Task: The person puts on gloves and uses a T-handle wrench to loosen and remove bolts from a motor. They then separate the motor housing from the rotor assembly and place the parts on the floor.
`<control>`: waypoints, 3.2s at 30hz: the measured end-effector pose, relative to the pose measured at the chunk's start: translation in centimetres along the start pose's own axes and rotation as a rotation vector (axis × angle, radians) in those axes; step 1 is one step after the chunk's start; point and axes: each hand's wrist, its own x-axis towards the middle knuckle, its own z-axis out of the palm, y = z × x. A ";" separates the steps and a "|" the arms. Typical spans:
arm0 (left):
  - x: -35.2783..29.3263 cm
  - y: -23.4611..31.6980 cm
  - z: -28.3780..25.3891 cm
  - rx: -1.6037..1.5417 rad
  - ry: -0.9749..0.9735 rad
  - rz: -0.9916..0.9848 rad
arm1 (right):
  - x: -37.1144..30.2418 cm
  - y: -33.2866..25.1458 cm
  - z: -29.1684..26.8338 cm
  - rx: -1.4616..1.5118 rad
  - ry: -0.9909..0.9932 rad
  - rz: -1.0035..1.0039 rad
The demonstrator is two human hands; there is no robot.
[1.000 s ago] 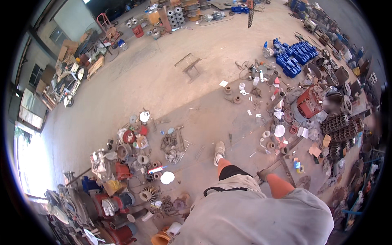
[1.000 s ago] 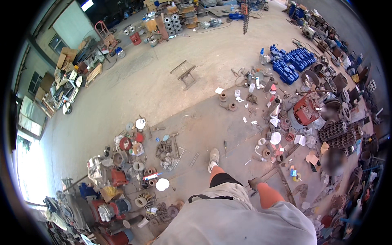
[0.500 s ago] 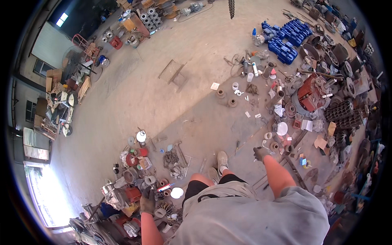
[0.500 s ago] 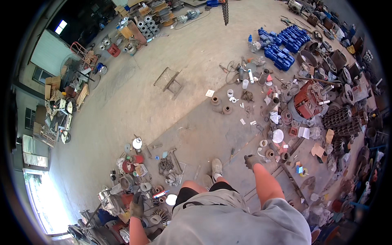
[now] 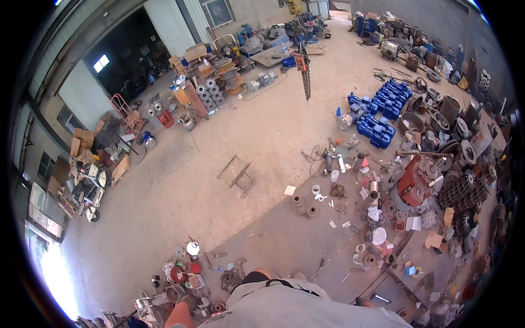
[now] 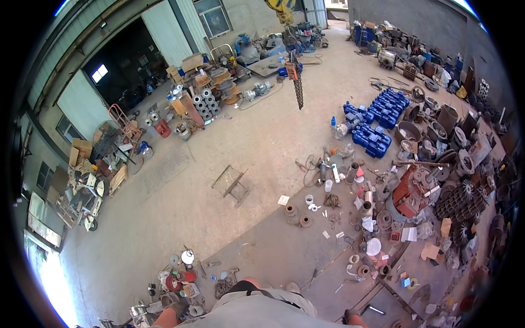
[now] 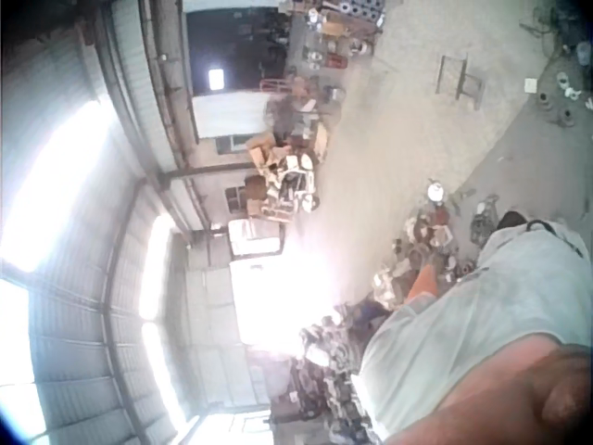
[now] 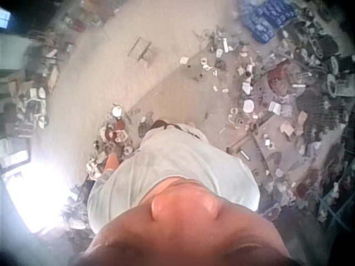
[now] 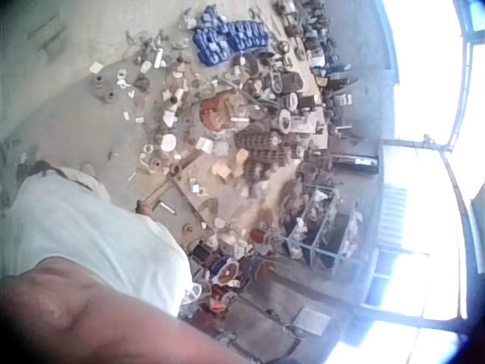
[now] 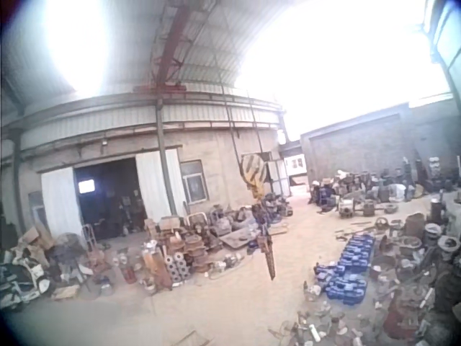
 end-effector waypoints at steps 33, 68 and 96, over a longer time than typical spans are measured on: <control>74.2 -8.4 -82.5 -0.721 0.070 0.023 | 42.8 -53.8 -61.9 0.328 0.038 0.543; 151.6 43.8 -223.5 -0.587 0.390 0.240 | 86.9 -79.8 -162.1 1.355 0.718 1.770; 191.7 145.3 -299.8 -0.328 0.006 0.709 | 128.5 -48.9 -247.0 1.521 -0.053 0.968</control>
